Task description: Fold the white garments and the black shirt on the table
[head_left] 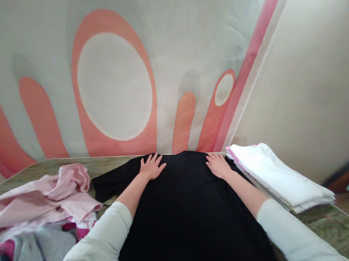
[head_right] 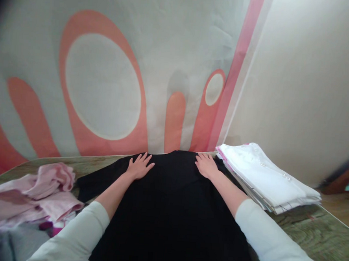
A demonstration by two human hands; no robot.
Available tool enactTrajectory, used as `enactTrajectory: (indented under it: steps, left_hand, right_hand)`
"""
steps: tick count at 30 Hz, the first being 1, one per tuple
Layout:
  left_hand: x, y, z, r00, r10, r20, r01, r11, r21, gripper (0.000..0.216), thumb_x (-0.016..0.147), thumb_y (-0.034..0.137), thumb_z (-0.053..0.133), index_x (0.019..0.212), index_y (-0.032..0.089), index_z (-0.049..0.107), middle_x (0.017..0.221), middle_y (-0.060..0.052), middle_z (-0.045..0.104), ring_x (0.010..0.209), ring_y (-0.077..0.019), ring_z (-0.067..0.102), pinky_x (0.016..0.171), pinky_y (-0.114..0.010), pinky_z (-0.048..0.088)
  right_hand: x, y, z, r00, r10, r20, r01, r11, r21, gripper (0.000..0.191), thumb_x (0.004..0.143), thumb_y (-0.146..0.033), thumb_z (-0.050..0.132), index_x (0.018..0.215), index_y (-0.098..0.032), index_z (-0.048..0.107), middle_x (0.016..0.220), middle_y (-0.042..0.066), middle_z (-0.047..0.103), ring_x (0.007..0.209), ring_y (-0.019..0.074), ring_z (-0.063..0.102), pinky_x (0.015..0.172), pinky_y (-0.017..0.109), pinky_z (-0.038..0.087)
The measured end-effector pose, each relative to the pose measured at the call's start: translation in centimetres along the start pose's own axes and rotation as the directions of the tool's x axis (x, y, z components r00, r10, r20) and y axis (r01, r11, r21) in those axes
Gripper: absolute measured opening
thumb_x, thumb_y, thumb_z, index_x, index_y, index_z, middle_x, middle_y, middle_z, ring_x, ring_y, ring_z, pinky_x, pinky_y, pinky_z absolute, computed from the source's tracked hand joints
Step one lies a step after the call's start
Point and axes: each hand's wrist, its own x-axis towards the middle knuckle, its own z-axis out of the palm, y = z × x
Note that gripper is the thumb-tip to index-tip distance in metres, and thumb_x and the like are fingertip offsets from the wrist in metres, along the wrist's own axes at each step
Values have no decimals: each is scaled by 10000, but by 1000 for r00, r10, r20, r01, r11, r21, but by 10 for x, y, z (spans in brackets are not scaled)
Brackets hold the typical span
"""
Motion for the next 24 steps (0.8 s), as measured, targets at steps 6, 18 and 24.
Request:
enactTrajectory:
  steps: [6, 18, 24]
  left_hand:
    - [-14, 13, -19, 998, -58, 6, 57, 994, 89, 561, 905, 473, 271, 1411, 232, 247, 1494, -92, 134, 1358, -287, 129, 1043, -552, 109]
    - [-122, 55, -26, 982, 169, 79, -170, 985, 12, 563, 902, 552, 227, 1402, 294, 257, 1488, -66, 174, 1355, -288, 149, 1023, -563, 170]
    - [-123, 49, -19, 983, 186, -5, -186, 983, 10, 570, 892, 590, 194, 1399, 334, 247, 1485, -33, 196, 1357, -279, 142, 1032, -566, 135]
  right_hand:
    - [-108, 4, -8, 981, -177, -79, 187, 971, 149, 358, 871, -263, 386, 1182, -202, 553, 1318, 74, 477, 1233, 208, 402, 1051, 407, 290]
    - [-215, 27, -27, 933, 309, 187, -317, 452, 834, 483, 717, -388, 621, 1143, -190, 508, 1015, 92, 626, 937, 211, 614, 824, 349, 489]
    - [-222, 0, -69, 885, 134, 445, -465, 222, 857, 621, 722, -478, 618, 1287, -305, 428, 1059, 63, 638, 750, 185, 644, 527, 264, 500]
